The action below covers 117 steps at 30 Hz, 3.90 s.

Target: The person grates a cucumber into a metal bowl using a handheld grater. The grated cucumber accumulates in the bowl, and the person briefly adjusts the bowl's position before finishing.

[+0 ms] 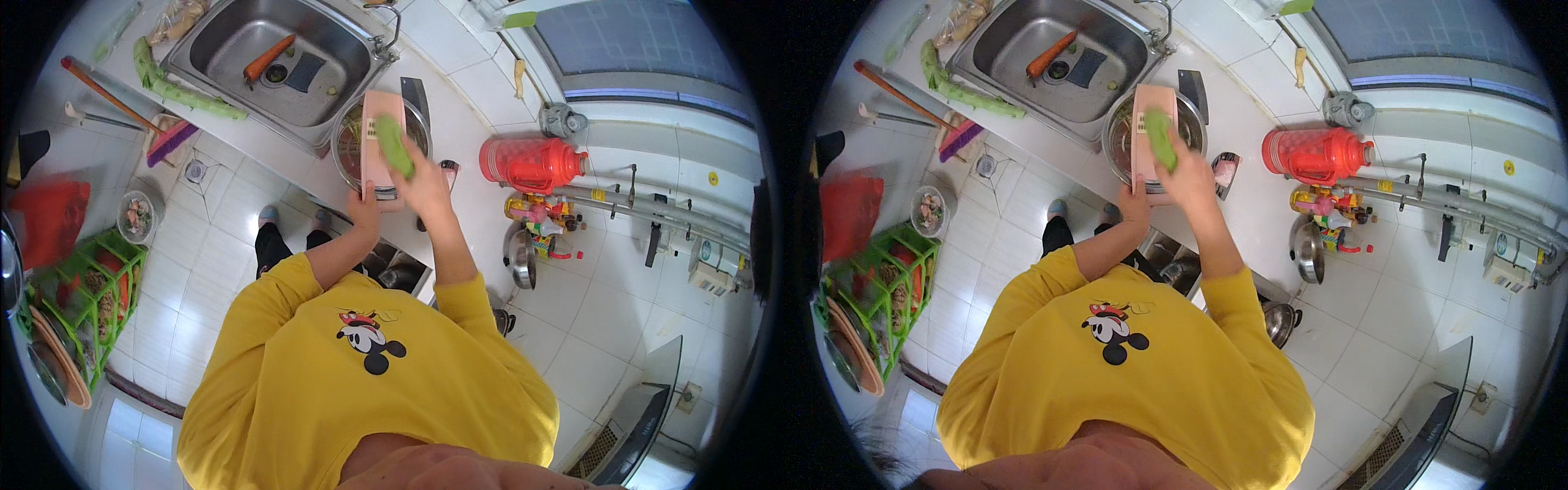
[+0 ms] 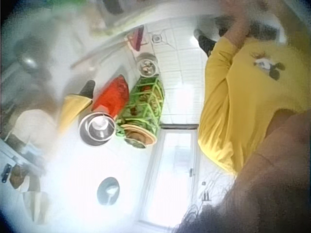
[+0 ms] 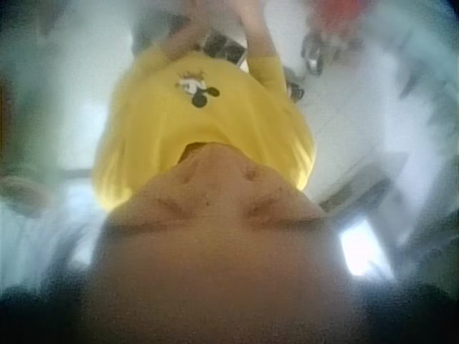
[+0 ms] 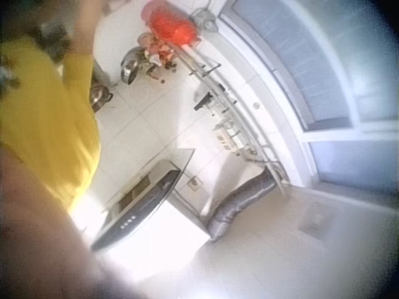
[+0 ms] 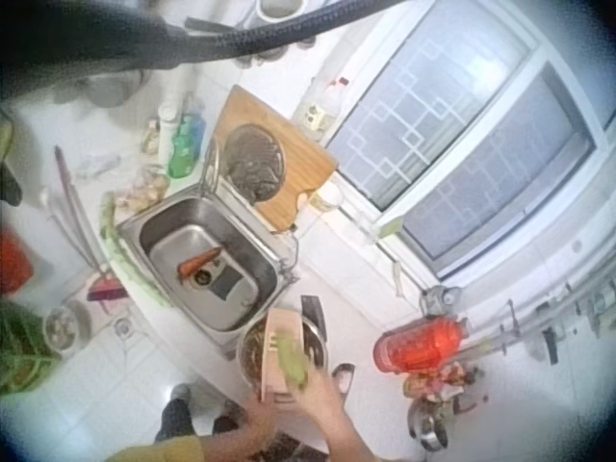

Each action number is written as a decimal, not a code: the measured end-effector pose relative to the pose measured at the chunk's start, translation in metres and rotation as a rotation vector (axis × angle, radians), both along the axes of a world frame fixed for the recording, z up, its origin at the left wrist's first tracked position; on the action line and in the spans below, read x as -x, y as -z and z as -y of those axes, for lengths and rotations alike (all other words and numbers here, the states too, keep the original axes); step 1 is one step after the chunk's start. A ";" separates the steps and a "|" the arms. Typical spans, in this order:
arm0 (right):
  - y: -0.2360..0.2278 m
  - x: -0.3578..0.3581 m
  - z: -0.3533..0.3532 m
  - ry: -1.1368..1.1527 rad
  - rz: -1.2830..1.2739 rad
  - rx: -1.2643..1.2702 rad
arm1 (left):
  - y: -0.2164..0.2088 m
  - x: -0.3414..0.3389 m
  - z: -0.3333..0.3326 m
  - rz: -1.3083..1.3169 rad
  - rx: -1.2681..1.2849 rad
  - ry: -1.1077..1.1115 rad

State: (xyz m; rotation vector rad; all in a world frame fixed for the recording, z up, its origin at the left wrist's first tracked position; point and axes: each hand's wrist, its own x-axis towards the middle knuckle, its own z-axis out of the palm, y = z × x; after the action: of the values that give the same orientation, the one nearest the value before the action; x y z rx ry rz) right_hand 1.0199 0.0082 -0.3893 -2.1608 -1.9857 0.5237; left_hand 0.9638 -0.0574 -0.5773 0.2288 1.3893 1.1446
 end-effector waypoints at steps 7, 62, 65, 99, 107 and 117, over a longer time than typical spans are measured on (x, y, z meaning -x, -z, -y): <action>0.017 0.007 -0.007 0.013 0.170 0.086 | 0.018 -0.002 0.003 -0.104 0.081 0.117; 0.005 -0.004 0.025 0.012 -0.059 -0.028 | -0.029 0.025 -0.016 0.237 -0.011 0.064; 0.005 0.003 0.048 0.022 0.033 0.097 | -0.028 0.025 -0.014 0.238 -0.032 0.044; 0.027 0.008 0.002 0.081 0.080 0.108 | -0.022 0.024 -0.014 0.253 -0.043 0.036; 0.038 -0.011 -0.039 -0.036 -0.070 -0.129 | -0.032 0.025 -0.013 0.201 0.054 0.057; 0.046 0.016 -0.054 0.048 0.070 -0.082 | -0.014 0.016 -0.009 0.158 -0.053 -0.013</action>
State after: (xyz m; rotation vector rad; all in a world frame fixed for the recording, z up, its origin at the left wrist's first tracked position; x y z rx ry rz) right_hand 1.0043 0.0620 -0.4358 -2.1994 -1.9488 0.3574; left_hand 0.9480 -0.0485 -0.5630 0.1637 1.2245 1.1852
